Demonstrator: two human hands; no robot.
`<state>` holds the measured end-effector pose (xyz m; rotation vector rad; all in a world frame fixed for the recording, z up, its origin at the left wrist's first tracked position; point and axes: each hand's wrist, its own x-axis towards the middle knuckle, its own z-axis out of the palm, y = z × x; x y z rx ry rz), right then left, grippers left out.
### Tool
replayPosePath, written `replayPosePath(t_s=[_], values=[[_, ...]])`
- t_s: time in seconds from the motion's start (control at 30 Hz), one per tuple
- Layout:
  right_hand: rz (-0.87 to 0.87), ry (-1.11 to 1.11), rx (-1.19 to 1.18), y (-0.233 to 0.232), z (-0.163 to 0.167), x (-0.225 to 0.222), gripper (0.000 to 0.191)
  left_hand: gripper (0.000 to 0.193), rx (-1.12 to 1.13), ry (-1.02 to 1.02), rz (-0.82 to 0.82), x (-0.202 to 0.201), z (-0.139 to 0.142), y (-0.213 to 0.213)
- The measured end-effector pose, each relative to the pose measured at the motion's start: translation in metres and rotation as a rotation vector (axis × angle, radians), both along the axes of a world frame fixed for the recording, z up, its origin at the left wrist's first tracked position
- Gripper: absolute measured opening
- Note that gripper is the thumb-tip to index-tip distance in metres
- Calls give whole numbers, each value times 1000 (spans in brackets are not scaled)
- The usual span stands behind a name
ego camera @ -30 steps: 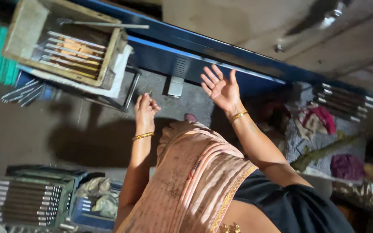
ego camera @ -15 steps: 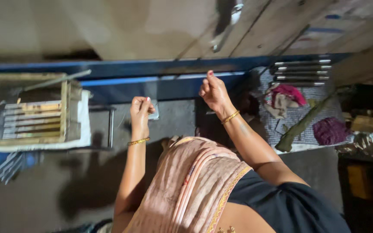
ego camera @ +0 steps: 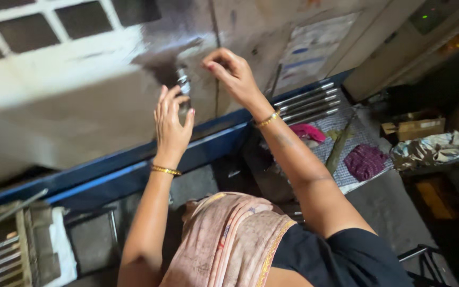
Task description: The person wipes a cylindrical metal rod with a cloth, inspects it, and places it in a container. They then open a machine door, insert the rod into the machine, and close the door. The person repeats the wiping and inspection process with another rod.
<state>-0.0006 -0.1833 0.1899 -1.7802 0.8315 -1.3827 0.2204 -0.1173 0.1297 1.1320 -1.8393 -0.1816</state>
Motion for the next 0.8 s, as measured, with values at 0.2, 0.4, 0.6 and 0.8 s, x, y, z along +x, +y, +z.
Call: replayPosePath(t_s=[0.2, 0.4, 0.6, 0.8], values=[[-162, 184, -447, -64, 44, -50, 15, 33, -290, -160, 170, -61, -23, -94], [-243, 408, -745, -107, 62, -63, 9, 27, -465, -255, 311, -74, -62, -130], [-381, 393, -752, -132, 50, -57, 20, 47, -413, -322, 344, -76, -77, -133], [-386, 418, -810, -139, 42, -60, 23, 56, -334, -276, 288, -80, -79, -133]])
